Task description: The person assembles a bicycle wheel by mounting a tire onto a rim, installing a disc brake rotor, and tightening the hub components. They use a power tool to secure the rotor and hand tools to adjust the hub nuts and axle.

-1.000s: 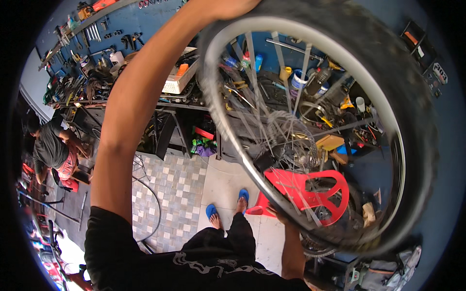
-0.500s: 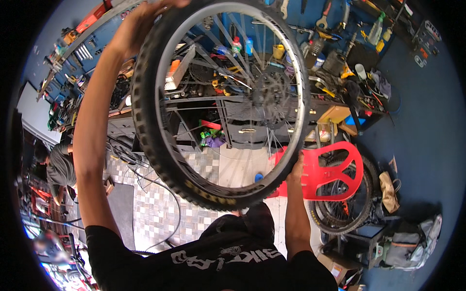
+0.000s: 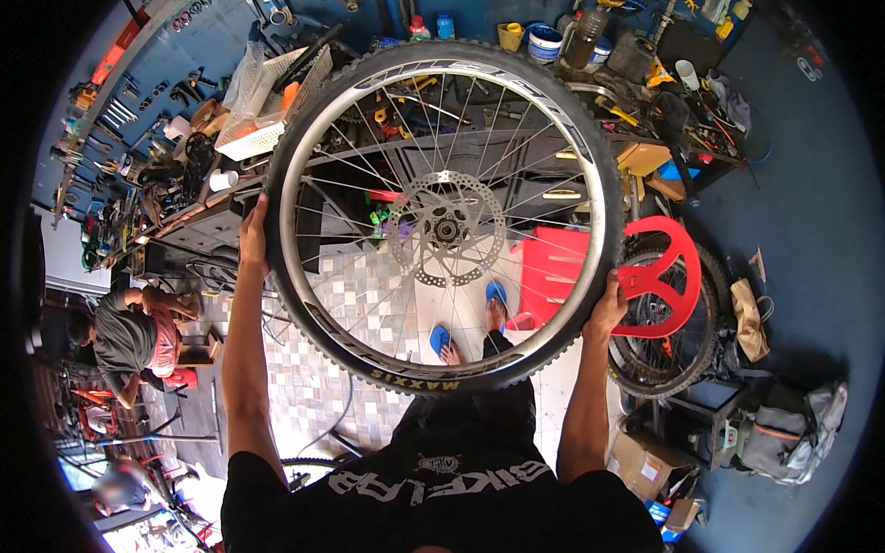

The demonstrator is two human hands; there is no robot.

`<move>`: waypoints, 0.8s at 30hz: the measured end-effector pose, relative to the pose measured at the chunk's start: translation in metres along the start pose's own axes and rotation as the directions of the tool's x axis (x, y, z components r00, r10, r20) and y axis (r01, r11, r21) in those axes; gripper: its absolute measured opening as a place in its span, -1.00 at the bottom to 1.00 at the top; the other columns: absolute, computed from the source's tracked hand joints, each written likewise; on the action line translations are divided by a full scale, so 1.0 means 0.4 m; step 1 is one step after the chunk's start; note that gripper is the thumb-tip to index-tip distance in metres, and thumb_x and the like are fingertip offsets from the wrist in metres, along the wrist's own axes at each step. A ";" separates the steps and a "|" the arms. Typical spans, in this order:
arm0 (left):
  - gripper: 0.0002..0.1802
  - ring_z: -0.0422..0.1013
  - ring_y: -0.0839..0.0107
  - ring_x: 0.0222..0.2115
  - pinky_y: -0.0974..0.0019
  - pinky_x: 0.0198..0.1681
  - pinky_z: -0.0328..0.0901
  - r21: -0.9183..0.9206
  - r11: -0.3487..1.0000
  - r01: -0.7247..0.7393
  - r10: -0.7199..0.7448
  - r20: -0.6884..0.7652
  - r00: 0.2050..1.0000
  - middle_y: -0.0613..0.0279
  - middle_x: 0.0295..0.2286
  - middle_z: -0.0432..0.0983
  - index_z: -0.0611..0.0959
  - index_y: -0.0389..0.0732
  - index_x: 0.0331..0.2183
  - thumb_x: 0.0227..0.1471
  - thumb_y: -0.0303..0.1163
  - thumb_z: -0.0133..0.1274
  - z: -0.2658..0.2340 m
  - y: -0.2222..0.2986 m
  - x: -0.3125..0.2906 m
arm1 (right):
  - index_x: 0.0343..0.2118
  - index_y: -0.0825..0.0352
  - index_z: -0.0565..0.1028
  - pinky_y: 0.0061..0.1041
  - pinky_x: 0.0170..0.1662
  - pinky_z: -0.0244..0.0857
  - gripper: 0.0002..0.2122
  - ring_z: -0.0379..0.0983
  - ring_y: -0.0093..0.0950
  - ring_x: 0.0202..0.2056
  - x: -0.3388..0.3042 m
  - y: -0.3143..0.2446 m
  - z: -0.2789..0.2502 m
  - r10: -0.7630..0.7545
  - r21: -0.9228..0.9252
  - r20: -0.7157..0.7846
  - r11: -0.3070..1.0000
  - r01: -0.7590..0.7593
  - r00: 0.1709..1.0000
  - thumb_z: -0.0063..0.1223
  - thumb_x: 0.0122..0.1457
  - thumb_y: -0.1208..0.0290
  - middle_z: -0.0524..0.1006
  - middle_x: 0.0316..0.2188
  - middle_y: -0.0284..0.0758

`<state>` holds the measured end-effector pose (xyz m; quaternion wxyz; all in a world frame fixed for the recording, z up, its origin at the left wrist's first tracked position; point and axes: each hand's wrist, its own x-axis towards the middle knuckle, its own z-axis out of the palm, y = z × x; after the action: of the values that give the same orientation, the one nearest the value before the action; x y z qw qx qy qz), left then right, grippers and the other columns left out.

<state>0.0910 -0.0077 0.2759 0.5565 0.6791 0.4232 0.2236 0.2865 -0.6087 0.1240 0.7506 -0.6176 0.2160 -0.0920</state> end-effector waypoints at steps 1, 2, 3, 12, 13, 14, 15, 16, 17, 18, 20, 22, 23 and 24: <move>0.00 0.36 0.18 0.18 0.16 0.27 0.17 -0.019 1.000 -0.007 0.007 0.002 1.000 -0.06 0.15 0.50 0.57 -0.35 0.21 0.13 0.38 0.14 0.000 -0.032 -0.002 | -0.09 0.43 0.65 -0.43 -0.14 0.37 -0.58 0.47 -0.50 -0.25 0.002 -0.006 -0.005 -0.006 -0.030 0.005 1.000 0.006 1.000 0.20 0.36 0.07 0.61 -0.25 -0.35; -0.03 0.38 0.20 0.14 0.17 0.25 0.19 -0.006 0.999 -0.038 0.038 -0.006 0.999 -0.04 0.11 0.53 0.59 -0.35 0.19 0.14 0.37 0.15 -0.002 -0.062 -0.007 | -0.09 0.43 0.64 -0.44 -0.15 0.37 -0.58 0.47 -0.50 -0.24 0.002 -0.008 -0.009 -0.015 -0.041 0.025 0.999 0.016 1.000 0.19 0.36 0.06 0.61 -0.24 -0.35; -0.05 0.40 0.22 0.10 0.19 0.22 0.21 0.004 0.999 -0.033 0.033 -0.029 0.999 -0.02 0.07 0.55 0.61 -0.36 0.16 0.15 0.35 0.15 0.000 -0.095 -0.017 | -0.09 0.43 0.64 -0.44 -0.15 0.37 -0.57 0.47 -0.51 -0.25 0.003 -0.005 -0.014 0.006 -0.062 0.027 0.998 -0.004 1.000 0.19 0.36 0.05 0.61 -0.25 -0.35; -0.04 0.46 0.25 -0.10 0.25 0.04 0.32 0.098 0.987 0.124 -0.115 -0.094 0.989 -0.06 -0.09 0.61 0.60 -0.47 0.10 0.11 0.30 0.23 0.019 -0.355 -0.066 | -0.01 0.42 0.61 -0.44 -0.13 0.38 -0.50 0.47 -0.50 -0.24 -0.009 0.137 -0.146 0.094 -0.266 0.010 0.960 -0.088 0.996 0.17 0.35 -0.03 0.61 -0.21 -0.37; -0.17 0.41 0.33 -0.19 0.29 -0.05 0.30 0.088 0.993 0.076 -0.069 -0.072 0.995 0.08 -0.20 0.57 0.64 -0.40 0.00 0.14 0.26 0.22 0.027 -0.380 -0.068 | -0.02 0.43 0.62 -0.45 -0.13 0.37 -0.50 0.47 -0.51 -0.24 -0.006 0.156 -0.154 0.081 -0.278 0.008 0.957 -0.076 0.997 0.16 0.36 -0.03 0.62 -0.22 -0.37; -0.30 0.36 0.41 -0.28 0.33 -0.14 0.29 0.103 0.991 0.086 -0.078 -0.083 0.993 0.21 -0.31 0.53 0.68 -0.34 -0.11 0.17 0.21 0.21 0.037 -0.403 -0.070 | -0.03 0.44 0.62 -0.45 -0.14 0.37 -0.50 0.46 -0.52 -0.24 -0.002 0.171 -0.160 0.105 -0.298 -0.047 0.948 -0.114 0.993 0.15 0.36 -0.03 0.62 -0.22 -0.37; -0.25 0.38 0.37 -0.25 0.31 -0.10 0.29 0.098 0.993 0.071 -0.065 -0.063 0.996 0.15 -0.27 0.55 0.66 -0.38 -0.07 0.16 0.22 0.22 0.040 -0.419 -0.069 | -0.16 0.43 0.60 -0.45 -0.21 0.30 -0.53 0.38 -0.54 -0.31 0.002 0.187 -0.158 0.009 -0.298 -0.028 0.954 -0.017 1.000 0.14 0.36 -0.03 0.54 -0.33 -0.42; -0.19 0.39 0.33 -0.21 0.29 -0.06 0.29 0.100 0.992 0.076 -0.071 -0.053 0.996 0.08 -0.23 0.56 0.64 -0.42 -0.03 0.15 0.23 0.22 0.046 -0.432 -0.070 | -0.29 0.42 0.57 -0.45 -0.28 0.23 -0.53 0.29 -0.57 -0.38 0.006 0.198 -0.156 -0.050 -0.306 -0.060 0.951 0.029 0.997 0.14 0.36 -0.04 0.46 -0.45 -0.46; -0.14 0.41 0.30 -0.18 0.27 -0.02 0.30 0.127 0.985 0.116 -0.109 -0.065 0.992 0.02 -0.18 0.58 0.62 -0.47 0.01 0.14 0.24 0.23 0.049 -0.441 -0.071 | -0.42 0.41 0.55 -0.45 -0.35 0.16 -0.51 0.21 -0.60 -0.44 0.007 0.204 -0.157 -0.065 -0.312 -0.076 0.949 0.038 0.995 0.13 0.35 -0.04 0.38 -0.56 -0.51; -0.18 0.38 0.32 -0.21 0.28 -0.06 0.29 0.102 0.991 0.090 -0.087 -0.032 0.996 0.06 -0.23 0.56 0.62 -0.45 -0.03 0.15 0.23 0.22 0.052 -0.446 -0.073 | -0.43 0.41 0.54 -0.45 -0.35 0.15 -0.51 0.20 -0.60 -0.44 0.010 0.207 -0.158 -0.088 -0.339 -0.081 0.939 0.055 0.993 0.13 0.35 -0.04 0.37 -0.56 -0.51; -0.25 0.32 0.36 -0.28 0.29 -0.14 0.26 0.120 0.981 0.150 -0.147 -0.040 0.988 0.15 -0.31 0.51 0.62 -0.42 -0.12 0.17 0.20 0.22 0.054 -0.452 -0.082 | -0.44 0.40 0.53 -0.46 -0.36 0.12 -0.50 0.19 -0.61 -0.44 0.007 0.203 -0.167 -0.022 -0.389 -0.127 0.921 -0.029 0.992 0.12 0.35 -0.05 0.34 -0.57 -0.52; -0.33 0.25 0.41 -0.35 0.31 -0.22 0.22 0.059 0.994 0.088 -0.084 -0.064 0.994 0.24 -0.39 0.43 0.61 -0.37 -0.20 0.18 0.17 0.21 0.061 -0.459 -0.092 | -0.46 0.36 0.51 -0.45 -0.39 0.05 -0.52 0.15 -0.61 -0.45 0.003 0.195 -0.181 -0.039 -0.375 -0.044 0.927 0.020 0.998 0.12 0.36 -0.05 0.32 -0.57 -0.52; -0.32 0.25 0.40 -0.34 0.31 -0.22 0.22 0.060 0.993 0.106 -0.102 -0.060 0.993 0.24 -0.39 0.43 0.61 -0.37 -0.20 0.19 0.18 0.21 0.062 -0.463 -0.096 | -0.47 0.35 0.50 -0.44 -0.40 0.03 -0.52 0.13 -0.61 -0.46 0.001 0.191 -0.190 -0.037 -0.355 -0.038 0.934 0.021 0.999 0.12 0.36 -0.05 0.30 -0.57 -0.52; -0.32 0.25 0.40 -0.34 0.31 -0.22 0.22 0.068 0.988 0.140 -0.136 -0.069 0.988 0.24 -0.39 0.43 0.61 -0.37 -0.19 0.19 0.18 0.21 0.062 -0.468 -0.097 | -0.48 0.34 0.49 -0.44 -0.40 0.01 -0.51 0.12 -0.61 -0.47 -0.003 0.192 -0.195 -0.001 -0.335 -0.022 0.942 -0.006 1.000 0.12 0.36 -0.06 0.29 -0.58 -0.52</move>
<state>0.0281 -0.0494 0.0987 0.5318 0.6605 0.4946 0.1907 0.2416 -0.6605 0.0389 0.6323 -0.7349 0.2376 -0.0598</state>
